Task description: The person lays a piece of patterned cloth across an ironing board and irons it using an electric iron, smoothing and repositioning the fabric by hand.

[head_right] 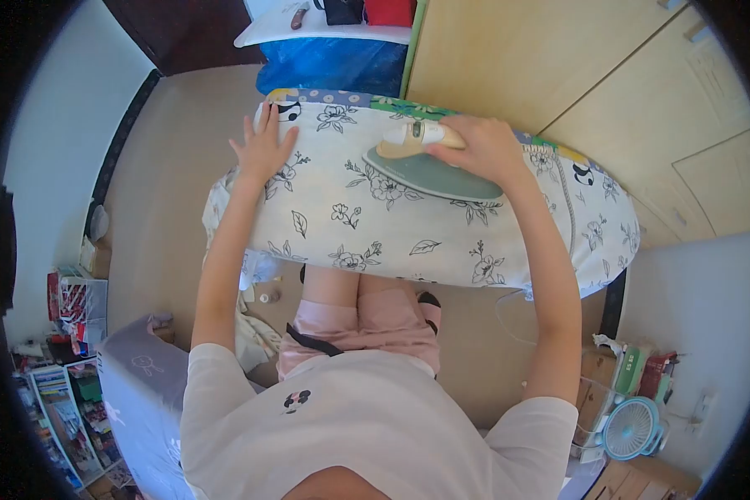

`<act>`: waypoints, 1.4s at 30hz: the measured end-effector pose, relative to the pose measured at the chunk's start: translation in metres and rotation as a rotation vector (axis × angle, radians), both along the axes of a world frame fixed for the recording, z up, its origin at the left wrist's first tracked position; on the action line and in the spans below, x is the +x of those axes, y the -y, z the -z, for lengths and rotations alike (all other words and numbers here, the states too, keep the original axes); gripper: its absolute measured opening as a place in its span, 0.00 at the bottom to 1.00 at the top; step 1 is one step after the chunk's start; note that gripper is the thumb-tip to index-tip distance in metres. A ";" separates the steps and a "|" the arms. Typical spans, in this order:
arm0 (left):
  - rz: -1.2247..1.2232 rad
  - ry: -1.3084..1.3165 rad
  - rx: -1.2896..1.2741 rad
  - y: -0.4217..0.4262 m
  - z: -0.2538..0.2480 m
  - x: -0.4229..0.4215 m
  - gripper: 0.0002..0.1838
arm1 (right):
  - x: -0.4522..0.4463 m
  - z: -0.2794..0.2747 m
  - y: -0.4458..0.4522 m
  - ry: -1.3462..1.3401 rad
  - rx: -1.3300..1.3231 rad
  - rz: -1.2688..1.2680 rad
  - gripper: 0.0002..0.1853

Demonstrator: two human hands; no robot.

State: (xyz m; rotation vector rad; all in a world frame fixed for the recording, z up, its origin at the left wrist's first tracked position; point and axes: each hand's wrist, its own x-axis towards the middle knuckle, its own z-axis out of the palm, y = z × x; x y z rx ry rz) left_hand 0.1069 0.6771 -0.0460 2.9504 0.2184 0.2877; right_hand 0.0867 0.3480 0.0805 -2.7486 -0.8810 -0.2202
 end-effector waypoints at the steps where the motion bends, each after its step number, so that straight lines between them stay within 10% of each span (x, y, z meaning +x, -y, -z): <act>1: 0.003 -0.002 -0.001 0.001 0.001 -0.001 0.38 | 0.001 0.001 -0.003 0.024 -0.006 0.068 0.23; 6: 0.010 -0.026 0.008 0.000 -0.001 0.001 0.37 | 0.007 0.010 -0.012 0.144 -0.077 0.292 0.23; 17: 0.009 -0.006 -0.012 0.001 0.000 -0.001 0.36 | 0.003 0.017 -0.001 0.401 -0.152 -0.104 0.23; 25: 0.059 0.008 -0.045 -0.003 0.002 0.003 0.36 | 0.011 0.024 -0.009 0.384 -0.162 0.212 0.24; 31: 0.041 -0.016 -0.014 0.000 -0.004 0.001 0.36 | 0.004 0.017 -0.007 0.382 -0.046 -0.212 0.24; 42: 0.083 0.031 0.020 -0.003 0.001 0.002 0.35 | 0.011 0.025 -0.024 0.348 -0.050 0.228 0.22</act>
